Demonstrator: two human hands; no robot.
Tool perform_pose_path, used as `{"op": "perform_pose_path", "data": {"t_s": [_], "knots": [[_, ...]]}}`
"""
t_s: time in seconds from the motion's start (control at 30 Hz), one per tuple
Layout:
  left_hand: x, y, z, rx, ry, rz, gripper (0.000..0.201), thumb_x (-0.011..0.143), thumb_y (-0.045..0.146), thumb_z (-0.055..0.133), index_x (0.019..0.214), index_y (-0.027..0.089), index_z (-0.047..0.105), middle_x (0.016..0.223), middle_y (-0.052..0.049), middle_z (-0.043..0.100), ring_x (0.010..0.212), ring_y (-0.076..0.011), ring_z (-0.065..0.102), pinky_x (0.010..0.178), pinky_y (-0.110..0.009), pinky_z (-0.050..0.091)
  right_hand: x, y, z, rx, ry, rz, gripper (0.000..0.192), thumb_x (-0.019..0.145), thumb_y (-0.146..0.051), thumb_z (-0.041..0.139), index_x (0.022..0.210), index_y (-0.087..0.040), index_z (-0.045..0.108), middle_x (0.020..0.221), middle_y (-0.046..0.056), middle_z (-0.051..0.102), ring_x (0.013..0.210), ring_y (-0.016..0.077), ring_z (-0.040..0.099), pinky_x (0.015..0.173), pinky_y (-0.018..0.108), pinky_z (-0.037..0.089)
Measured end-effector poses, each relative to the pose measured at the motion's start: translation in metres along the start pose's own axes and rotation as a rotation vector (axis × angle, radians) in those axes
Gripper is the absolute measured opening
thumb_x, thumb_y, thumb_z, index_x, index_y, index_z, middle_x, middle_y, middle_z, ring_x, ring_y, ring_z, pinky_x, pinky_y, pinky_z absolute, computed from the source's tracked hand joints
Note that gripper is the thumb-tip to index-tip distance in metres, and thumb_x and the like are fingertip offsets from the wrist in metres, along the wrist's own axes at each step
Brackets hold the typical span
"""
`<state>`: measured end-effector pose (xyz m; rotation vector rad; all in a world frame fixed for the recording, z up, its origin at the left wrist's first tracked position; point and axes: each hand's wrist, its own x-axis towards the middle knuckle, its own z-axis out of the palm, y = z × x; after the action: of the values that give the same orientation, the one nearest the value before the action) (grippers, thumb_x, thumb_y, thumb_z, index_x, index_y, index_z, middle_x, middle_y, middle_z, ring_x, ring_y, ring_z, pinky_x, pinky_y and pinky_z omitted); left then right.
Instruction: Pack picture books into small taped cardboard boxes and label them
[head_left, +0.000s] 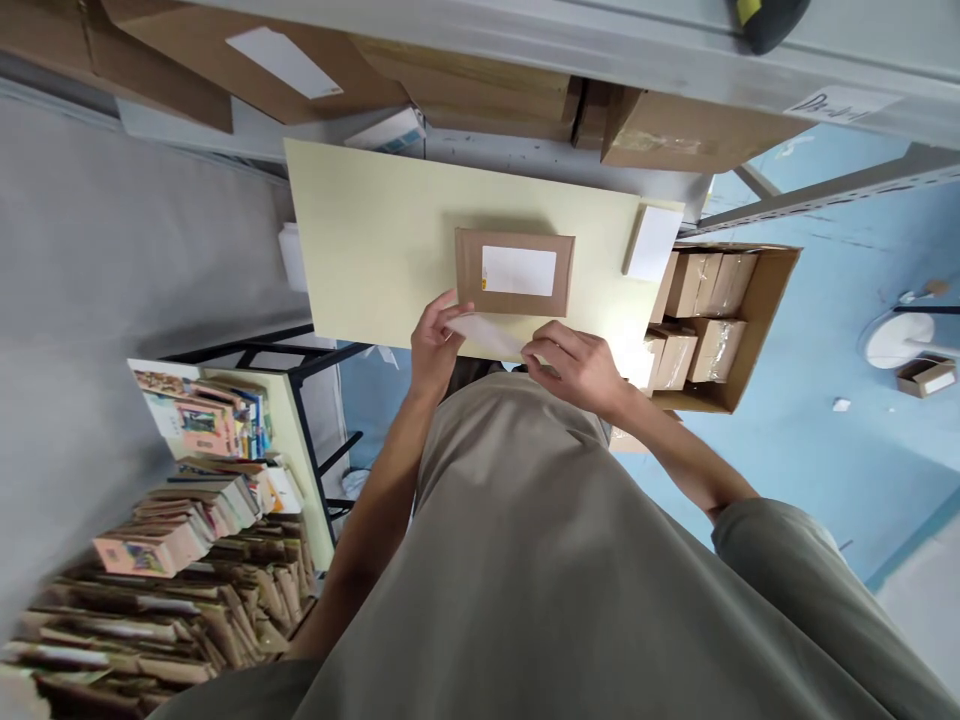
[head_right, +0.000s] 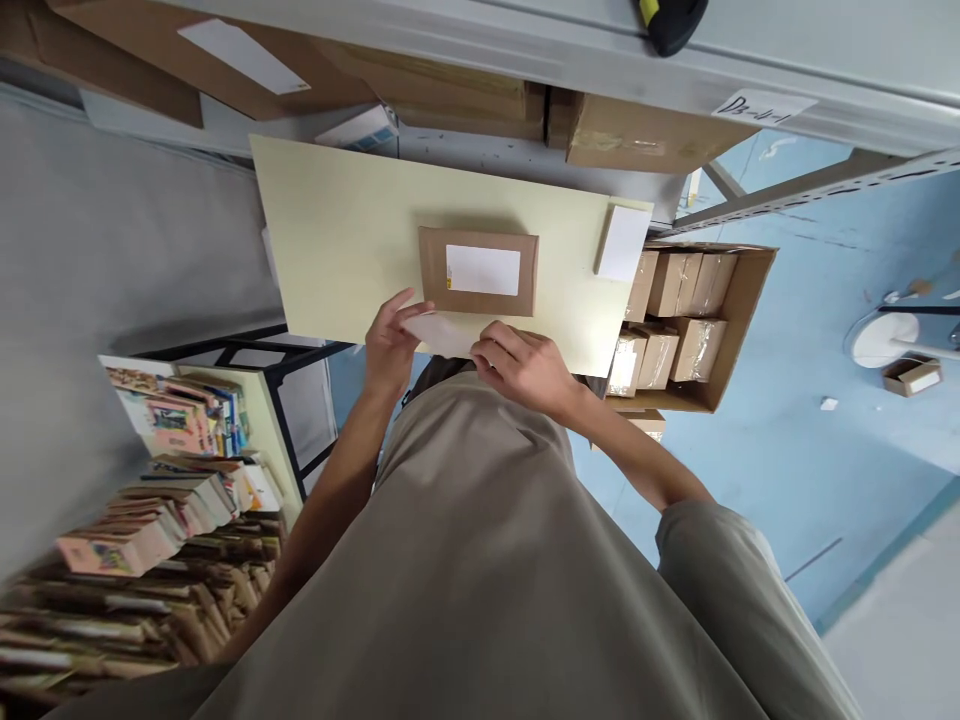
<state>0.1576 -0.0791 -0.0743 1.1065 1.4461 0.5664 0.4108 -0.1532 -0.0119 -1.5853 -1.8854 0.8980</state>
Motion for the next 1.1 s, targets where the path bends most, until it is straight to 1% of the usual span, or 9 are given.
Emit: {"op": "perform_pose_path", "data": {"t_s": [0.13,0.23,0.33,0.47,0.57,0.67,0.8,0.87,1.1], "knots": [[0.000,-0.002,0.005,-0.042,0.016,-0.015,0.050,0.089,0.065,0.086,0.119,0.026,0.077,0.105,-0.008,0.084,0.107,-0.0261,0.081,0.090,-0.037,0.064,-0.012,-0.002,-0.005,0.108,0.089,0.031,0.019,0.115,-0.029,0.062,0.107,-0.030,0.080,0.109,0.006,0.079,0.085,0.0201,0.076,0.072,0.036,0.064],[0.008,0.002,0.005,0.014,-0.005,-0.009,0.051,0.089,0.073,0.086,0.103,0.024,0.077,0.090,-0.006,0.079,0.089,-0.0223,0.076,0.081,-0.034,0.061,-0.011,0.008,-0.003,0.216,0.200,0.164,0.021,0.116,-0.039,0.063,0.106,-0.029,0.078,0.111,0.006,0.077,0.082,0.0194,0.073,0.072,0.037,0.065],[0.029,0.008,0.003,0.106,-0.053,0.030,0.049,0.091,0.071,0.086,0.099,0.023,0.079,0.093,-0.007,0.081,0.092,-0.0230,0.075,0.081,-0.034,0.061,0.001,0.032,0.007,0.286,0.303,0.354,0.034,0.114,-0.057,0.067,0.101,-0.028,0.075,0.109,0.007,0.076,0.088,0.0212,0.073,0.077,0.038,0.067],[0.075,0.013,0.004,0.259,-0.079,0.081,0.029,0.095,0.050,0.087,0.096,0.021,0.080,0.105,-0.009,0.085,0.102,-0.0250,0.076,0.094,-0.036,0.062,0.029,0.082,0.031,0.350,0.362,0.524,0.052,0.110,-0.076,0.064,0.098,-0.026,0.072,0.104,0.008,0.078,0.094,0.0231,0.075,0.089,0.041,0.067],[0.106,0.011,0.008,0.320,-0.107,0.112,0.014,0.094,0.033,0.083,0.092,0.019,0.081,0.103,-0.009,0.085,0.098,-0.0242,0.075,0.097,-0.037,0.061,0.047,0.115,0.048,0.373,0.325,0.576,0.056,0.107,-0.081,0.067,0.096,-0.026,0.073,0.104,0.009,0.080,0.097,0.0245,0.076,0.095,0.044,0.066],[0.125,0.005,0.012,0.330,-0.144,0.092,0.009,0.092,0.027,0.082,0.091,0.019,0.082,0.097,-0.007,0.084,0.093,-0.0242,0.074,0.092,-0.037,0.059,0.059,0.133,0.057,0.366,0.320,0.619,0.052,0.105,-0.077,0.073,0.092,-0.026,0.073,0.103,0.009,0.082,0.096,0.0255,0.076,0.095,0.045,0.065],[0.133,-0.005,0.015,0.329,-0.156,0.097,0.007,0.089,0.027,0.083,0.088,0.020,0.082,0.087,-0.005,0.080,0.089,-0.0236,0.069,0.087,-0.036,0.057,0.062,0.138,0.058,0.342,0.299,0.643,0.040,0.106,-0.062,0.076,0.090,-0.025,0.071,0.099,0.009,0.082,0.091,0.0255,0.076,0.091,0.044,0.065],[0.134,-0.009,0.016,0.346,-0.153,0.114,0.005,0.087,0.025,0.082,0.087,0.020,0.082,0.085,-0.004,0.077,0.086,-0.0225,0.067,0.087,-0.036,0.055,0.060,0.138,0.057,0.314,0.278,0.643,0.039,0.106,-0.060,0.076,0.090,-0.025,0.070,0.098,0.009,0.081,0.092,0.0257,0.077,0.090,0.044,0.064],[0.131,-0.018,0.018,0.384,-0.115,0.151,0.006,0.087,0.023,0.081,0.081,0.022,0.081,0.075,-0.001,0.067,0.078,-0.0206,0.057,0.087,-0.036,0.051,0.052,0.135,0.066,0.277,0.326,0.645,0.051,0.102,-0.077,0.074,0.092,-0.026,0.070,0.100,0.010,0.080,0.093,0.0267,0.075,0.092,0.048,0.065]]}}
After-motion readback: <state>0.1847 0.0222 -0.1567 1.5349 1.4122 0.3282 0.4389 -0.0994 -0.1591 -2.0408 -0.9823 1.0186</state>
